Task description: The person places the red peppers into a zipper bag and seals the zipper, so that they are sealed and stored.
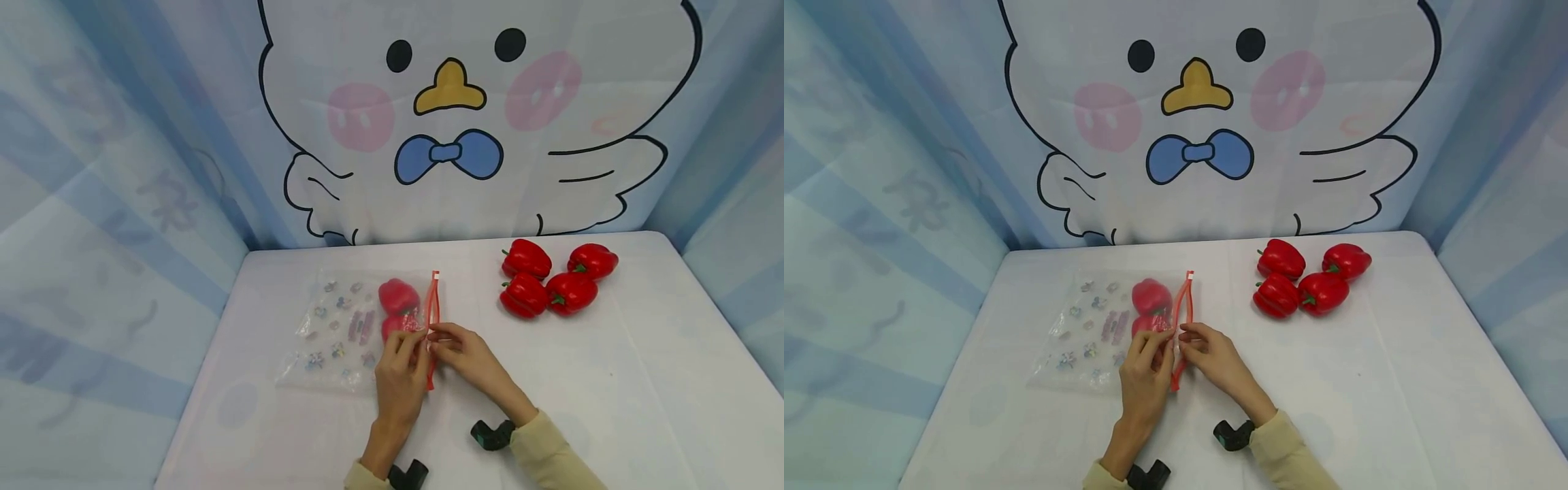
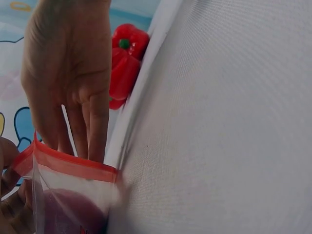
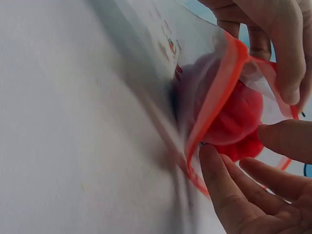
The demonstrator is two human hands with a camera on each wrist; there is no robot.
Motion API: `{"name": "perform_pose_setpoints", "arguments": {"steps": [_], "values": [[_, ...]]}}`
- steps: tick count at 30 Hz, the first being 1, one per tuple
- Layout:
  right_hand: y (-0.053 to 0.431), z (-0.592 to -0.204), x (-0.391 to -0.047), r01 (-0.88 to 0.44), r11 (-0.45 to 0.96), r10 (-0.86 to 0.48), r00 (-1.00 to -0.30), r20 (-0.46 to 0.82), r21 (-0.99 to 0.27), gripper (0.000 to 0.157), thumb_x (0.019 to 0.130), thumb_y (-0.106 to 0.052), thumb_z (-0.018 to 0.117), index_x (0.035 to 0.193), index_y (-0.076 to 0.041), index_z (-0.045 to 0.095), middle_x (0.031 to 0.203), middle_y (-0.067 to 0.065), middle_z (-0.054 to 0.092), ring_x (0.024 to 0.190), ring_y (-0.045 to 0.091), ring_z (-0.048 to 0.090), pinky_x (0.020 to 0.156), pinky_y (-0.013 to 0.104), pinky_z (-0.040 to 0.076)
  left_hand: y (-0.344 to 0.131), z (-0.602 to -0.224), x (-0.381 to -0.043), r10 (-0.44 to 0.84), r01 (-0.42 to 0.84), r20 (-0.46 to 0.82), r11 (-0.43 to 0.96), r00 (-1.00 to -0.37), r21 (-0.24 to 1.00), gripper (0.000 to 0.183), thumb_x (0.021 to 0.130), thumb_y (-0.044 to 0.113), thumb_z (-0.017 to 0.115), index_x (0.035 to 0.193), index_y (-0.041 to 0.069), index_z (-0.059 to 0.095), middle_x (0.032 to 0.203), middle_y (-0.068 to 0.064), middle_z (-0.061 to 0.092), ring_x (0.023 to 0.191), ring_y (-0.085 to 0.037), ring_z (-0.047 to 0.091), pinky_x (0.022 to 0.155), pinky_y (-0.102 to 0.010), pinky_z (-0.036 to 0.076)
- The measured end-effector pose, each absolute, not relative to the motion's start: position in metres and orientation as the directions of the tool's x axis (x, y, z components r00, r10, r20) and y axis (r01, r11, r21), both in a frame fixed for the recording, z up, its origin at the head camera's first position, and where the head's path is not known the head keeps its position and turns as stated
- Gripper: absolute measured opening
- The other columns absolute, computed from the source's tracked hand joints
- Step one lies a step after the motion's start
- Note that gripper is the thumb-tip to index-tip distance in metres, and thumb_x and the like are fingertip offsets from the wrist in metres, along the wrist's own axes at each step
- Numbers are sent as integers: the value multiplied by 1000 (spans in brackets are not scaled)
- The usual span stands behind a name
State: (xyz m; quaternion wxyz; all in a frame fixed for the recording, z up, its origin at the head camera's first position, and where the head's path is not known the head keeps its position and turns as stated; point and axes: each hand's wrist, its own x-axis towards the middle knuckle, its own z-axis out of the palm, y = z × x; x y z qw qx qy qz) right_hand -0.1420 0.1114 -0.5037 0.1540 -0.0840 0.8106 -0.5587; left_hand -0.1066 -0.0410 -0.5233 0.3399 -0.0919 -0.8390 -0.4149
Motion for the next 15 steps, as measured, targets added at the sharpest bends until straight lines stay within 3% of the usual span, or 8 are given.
{"name": "perform_pose_setpoints", "arguments": {"steps": [8,15], "values": [[125,-489,-135,-25,459,-167,-984,-58,-888,44,101,-14,68,142,-5,58,135,17,69,119,33,70,96,44,61,-41,-521,-104,-136,373,580,644,-803,668,24,90,2,78,113,11,78,98,-2,64,76,-8,59,65,-11,52],[137,-484,-135,-129,611,8,-985,170,-781,46,96,-8,74,139,-2,58,134,19,66,118,37,66,93,52,61,-39,-519,-103,-147,361,569,639,-809,679,24,90,3,79,113,10,78,100,-2,65,78,-8,60,66,-14,55]]}}
